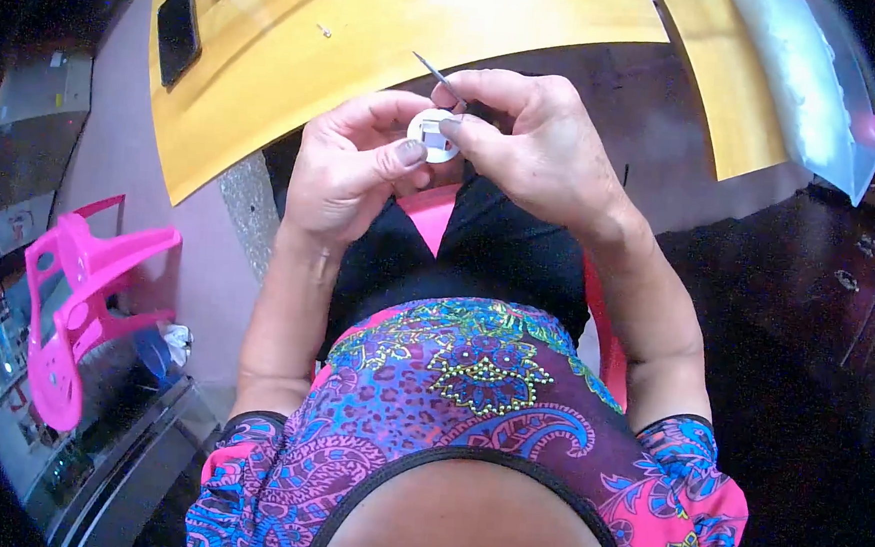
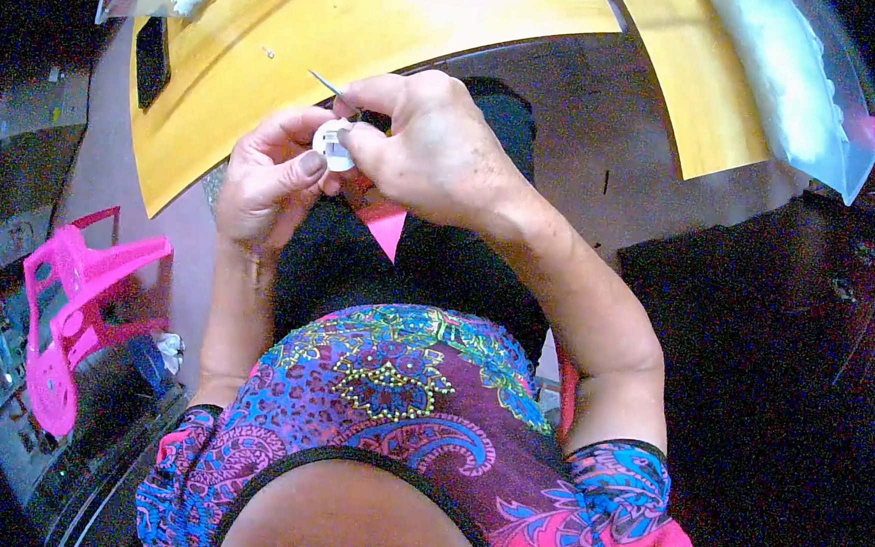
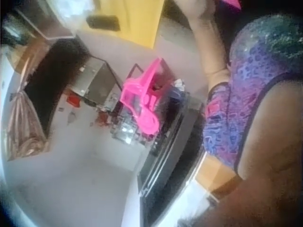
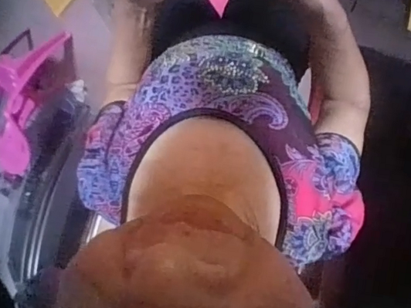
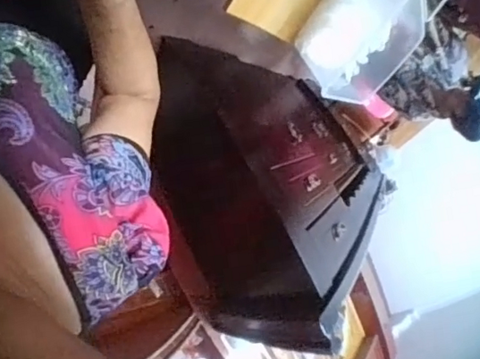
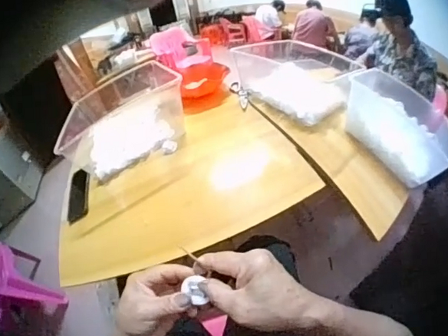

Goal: The person uses a small tool to scrape the inside of a white plastic cap, then reaches into a clear bin to pick up more caps. They continue scraping the interior of the caps one at a time.

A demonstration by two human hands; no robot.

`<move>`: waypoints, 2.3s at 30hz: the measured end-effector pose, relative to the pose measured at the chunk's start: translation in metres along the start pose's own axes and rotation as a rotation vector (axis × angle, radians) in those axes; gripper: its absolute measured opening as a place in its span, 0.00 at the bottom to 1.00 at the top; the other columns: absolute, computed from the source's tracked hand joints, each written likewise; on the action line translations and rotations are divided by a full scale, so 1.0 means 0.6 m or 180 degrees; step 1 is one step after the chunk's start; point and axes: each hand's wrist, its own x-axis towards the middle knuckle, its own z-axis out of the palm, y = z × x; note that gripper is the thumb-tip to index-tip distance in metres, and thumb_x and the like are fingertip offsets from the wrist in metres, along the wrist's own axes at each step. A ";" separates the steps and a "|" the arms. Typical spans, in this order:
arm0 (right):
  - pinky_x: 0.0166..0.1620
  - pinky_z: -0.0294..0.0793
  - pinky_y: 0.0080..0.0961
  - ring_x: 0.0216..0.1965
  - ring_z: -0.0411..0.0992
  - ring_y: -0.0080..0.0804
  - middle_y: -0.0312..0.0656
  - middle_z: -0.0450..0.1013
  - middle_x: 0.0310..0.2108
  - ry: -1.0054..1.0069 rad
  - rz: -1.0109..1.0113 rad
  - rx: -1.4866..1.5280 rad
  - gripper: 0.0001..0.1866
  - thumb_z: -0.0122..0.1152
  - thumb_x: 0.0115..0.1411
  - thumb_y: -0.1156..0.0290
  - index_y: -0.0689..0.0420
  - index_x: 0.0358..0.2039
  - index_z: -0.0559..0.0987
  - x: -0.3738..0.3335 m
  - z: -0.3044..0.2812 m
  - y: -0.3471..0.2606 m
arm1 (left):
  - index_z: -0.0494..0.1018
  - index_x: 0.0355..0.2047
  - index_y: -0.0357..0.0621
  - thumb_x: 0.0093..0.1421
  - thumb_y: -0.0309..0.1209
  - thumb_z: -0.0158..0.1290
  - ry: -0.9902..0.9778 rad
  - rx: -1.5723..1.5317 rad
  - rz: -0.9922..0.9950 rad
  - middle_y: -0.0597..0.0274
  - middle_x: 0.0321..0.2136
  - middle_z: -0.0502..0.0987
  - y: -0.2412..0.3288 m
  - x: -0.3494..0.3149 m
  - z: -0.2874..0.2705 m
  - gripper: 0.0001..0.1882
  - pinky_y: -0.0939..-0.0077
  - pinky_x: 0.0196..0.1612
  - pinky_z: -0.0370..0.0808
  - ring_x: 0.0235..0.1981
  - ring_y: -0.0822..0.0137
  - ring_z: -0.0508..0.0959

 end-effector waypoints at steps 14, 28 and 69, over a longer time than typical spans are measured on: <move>0.30 0.69 0.15 0.26 0.69 0.18 0.37 0.73 0.25 -0.0238 0.0114 -0.0431 0.18 0.49 0.59 0.79 0.65 0.50 0.74 0.008 0.012 -0.037 | 0.71 0.46 0.36 0.58 0.27 0.55 0.0169 -0.0205 0.0472 0.45 0.45 0.75 0.011 0.000 -0.053 0.16 0.73 0.38 0.75 0.38 0.59 0.77; 0.31 0.72 0.20 0.24 0.71 0.23 0.44 0.73 0.22 -0.0172 -0.0136 -0.0997 0.24 0.49 0.53 0.85 0.63 0.52 0.73 0.007 0.014 -0.027 | 0.69 0.51 0.32 0.60 0.25 0.53 0.0149 -0.0103 0.0661 0.49 0.41 0.77 0.007 0.009 -0.035 0.19 0.72 0.41 0.78 0.36 0.62 0.79; 0.30 0.73 0.32 0.24 0.73 0.42 0.49 0.72 0.23 -0.0610 -0.0503 -0.1737 0.24 0.54 0.51 0.83 0.60 0.51 0.73 0.005 -0.002 -0.040 | 0.70 0.50 0.36 0.60 0.26 0.52 -0.0173 -0.0690 0.0798 0.38 0.47 0.73 -0.021 0.021 -0.043 0.17 0.66 0.43 0.77 0.44 0.55 0.77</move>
